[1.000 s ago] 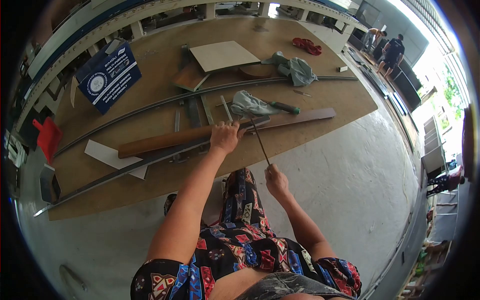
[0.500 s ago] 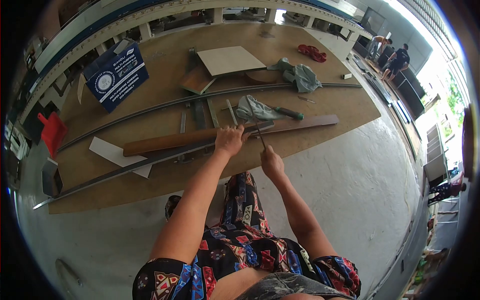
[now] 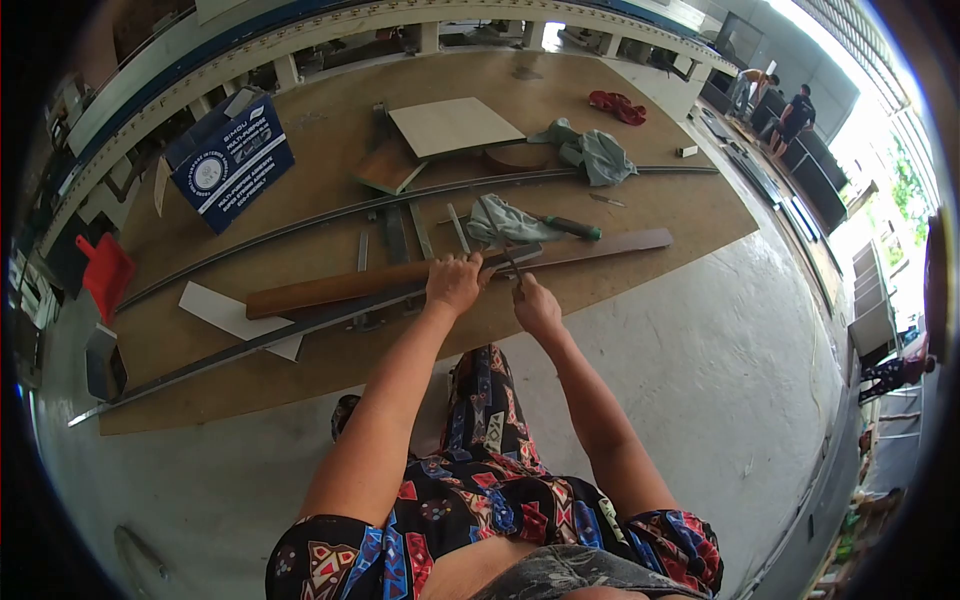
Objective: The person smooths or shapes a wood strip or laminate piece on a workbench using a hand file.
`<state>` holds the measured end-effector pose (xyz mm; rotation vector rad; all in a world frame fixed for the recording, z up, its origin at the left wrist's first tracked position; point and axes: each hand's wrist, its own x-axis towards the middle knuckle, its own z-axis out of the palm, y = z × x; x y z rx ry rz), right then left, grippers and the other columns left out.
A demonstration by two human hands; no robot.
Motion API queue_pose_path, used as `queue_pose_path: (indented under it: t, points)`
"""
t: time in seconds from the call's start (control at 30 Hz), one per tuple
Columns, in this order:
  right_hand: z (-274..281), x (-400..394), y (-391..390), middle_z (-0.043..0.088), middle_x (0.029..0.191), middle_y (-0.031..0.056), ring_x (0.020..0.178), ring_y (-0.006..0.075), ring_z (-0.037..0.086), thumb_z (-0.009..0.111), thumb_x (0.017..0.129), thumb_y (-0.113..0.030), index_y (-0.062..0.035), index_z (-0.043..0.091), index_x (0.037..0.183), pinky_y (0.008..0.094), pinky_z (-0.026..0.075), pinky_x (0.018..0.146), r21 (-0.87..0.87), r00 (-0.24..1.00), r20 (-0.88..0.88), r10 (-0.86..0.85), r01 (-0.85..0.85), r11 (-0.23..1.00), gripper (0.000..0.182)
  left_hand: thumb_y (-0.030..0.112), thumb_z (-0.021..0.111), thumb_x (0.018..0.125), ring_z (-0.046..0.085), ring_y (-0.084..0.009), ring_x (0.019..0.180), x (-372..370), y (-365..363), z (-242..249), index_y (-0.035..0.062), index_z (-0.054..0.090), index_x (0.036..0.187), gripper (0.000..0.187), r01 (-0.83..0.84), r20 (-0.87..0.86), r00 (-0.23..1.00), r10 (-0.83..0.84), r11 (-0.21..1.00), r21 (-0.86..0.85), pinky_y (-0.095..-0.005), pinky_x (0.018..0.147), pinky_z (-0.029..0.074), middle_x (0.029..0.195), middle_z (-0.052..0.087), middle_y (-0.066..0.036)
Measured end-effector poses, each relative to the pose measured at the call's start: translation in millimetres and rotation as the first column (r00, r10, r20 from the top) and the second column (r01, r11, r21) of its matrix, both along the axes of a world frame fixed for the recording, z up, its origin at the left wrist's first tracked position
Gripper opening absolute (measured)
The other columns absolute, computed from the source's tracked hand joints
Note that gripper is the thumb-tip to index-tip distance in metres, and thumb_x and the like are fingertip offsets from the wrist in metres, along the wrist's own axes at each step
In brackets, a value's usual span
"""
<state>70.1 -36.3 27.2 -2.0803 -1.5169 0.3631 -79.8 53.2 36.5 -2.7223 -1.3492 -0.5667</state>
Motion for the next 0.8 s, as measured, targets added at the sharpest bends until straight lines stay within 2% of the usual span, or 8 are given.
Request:
queue_pose_path:
  t: [0.13,0.33,0.43,0.53,0.6,0.63,0.73,0.8]
  points:
    - [0.9,-4.2,4.0,0.061,0.082,0.0260,0.083,0.0461,0.057,0.049,0.089,-0.026,-0.0062,0.046,0.094,0.0538,0.043,0.069,0.014,1.000,-0.027,-0.003,0.003,1.000,0.021,0.046,0.046,0.090,0.063,-0.0286,0.085,-0.1,-0.9,-0.6,0.0097,0.059,0.094,0.039,0.008,0.029,1.000,-0.009,1.000,0.021,-0.0439,0.074,0.045,0.082,0.067,-0.010]
    - [-27.2,-7.4,-86.8,0.060,0.077,0.0251,0.077,0.0459,0.057,0.051,0.090,-0.027,-0.0072,0.047,0.095,0.0533,0.043,0.066,0.002,0.991,-0.121,-0.063,0.064,0.998,0.021,0.046,0.047,0.090,0.062,-0.0285,0.084,-1.3,-0.6,0.9,0.0096,0.059,0.093,0.038,0.009,0.022,1.000,-0.010,1.000,0.011,-0.0438,0.074,0.045,0.084,0.066,-0.009]
    - [-35.9,-6.5,-112.7,0.060,0.078,0.0250,0.078,0.0464,0.056,0.050,0.090,-0.027,-0.0083,0.048,0.098,0.0539,0.042,0.065,-0.076,0.988,-0.134,-0.077,0.067,0.995,0.020,0.046,0.048,0.090,0.062,-0.0286,0.084,-1.4,0.9,-2.9,0.0096,0.059,0.094,0.038,0.010,0.046,0.999,-0.013,0.998,0.061,-0.0438,0.074,0.045,0.083,0.066,-0.009]
    - [-26.9,-5.6,-91.7,0.060,0.078,0.0250,0.078,0.0465,0.057,0.049,0.091,-0.027,-0.0087,0.048,0.098,0.0540,0.042,0.066,-0.006,0.992,-0.112,-0.051,0.050,0.999,0.020,0.046,0.048,0.090,0.062,-0.0289,0.084,-2.1,-0.7,-0.8,0.0098,0.058,0.094,0.038,0.010,0.041,0.999,-0.011,0.999,0.047,-0.0438,0.074,0.046,0.082,0.066,-0.009]
    - [-14.5,-5.3,-57.3,0.061,0.079,0.0259,0.081,0.0471,0.057,0.048,0.090,-0.028,-0.0081,0.046,0.096,0.0552,0.042,0.068,-0.067,0.998,-0.047,-0.050,0.046,0.997,0.021,0.047,0.046,0.090,0.062,-0.0302,0.087,-2.6,-1.1,3.6,0.0096,0.058,0.095,0.040,0.006,-0.006,1.000,-0.006,1.000,-0.017,-0.0443,0.074,0.046,0.088,0.066,-0.011]
    - [-10.4,-4.4,-37.1,0.061,0.081,0.0264,0.082,0.0471,0.057,0.048,0.090,-0.027,-0.0076,0.046,0.095,0.0551,0.042,0.069,-0.034,0.999,-0.039,-0.030,0.029,0.999,0.021,0.047,0.045,0.091,0.062,-0.0309,0.088,-2.2,-1.8,5.1,0.0094,0.058,0.095,0.040,0.002,-0.029,1.000,-0.004,0.999,-0.051,-0.0446,0.074,0.047,0.090,0.066,-0.011]
    - [-3.7,1.9,10.5,0.061,0.082,0.0267,0.083,0.0473,0.057,0.047,0.089,-0.026,-0.0068,0.046,0.096,0.0553,0.042,0.070,0.030,1.000,0.010,0.019,-0.019,0.999,0.020,0.048,0.044,0.091,0.062,-0.0315,0.089,-0.2,-2.0,5.4,0.0093,0.057,0.094,0.041,-0.006,-0.010,1.000,0.006,0.998,-0.062,-0.0454,0.076,0.046,0.090,0.066,-0.011]
    - [-1.8,-0.1,17.9,0.062,0.082,0.0264,0.083,0.0473,0.057,0.047,0.089,-0.025,-0.0069,0.045,0.096,0.0553,0.042,0.069,0.052,0.999,0.017,0.028,-0.029,0.998,0.019,0.047,0.047,0.090,0.062,-0.0296,0.088,-0.4,-1.8,3.8,0.0101,0.057,0.094,0.039,0.000,0.012,1.000,0.000,1.000,-0.012,-0.0448,0.075,0.046,0.087,0.067,-0.010]
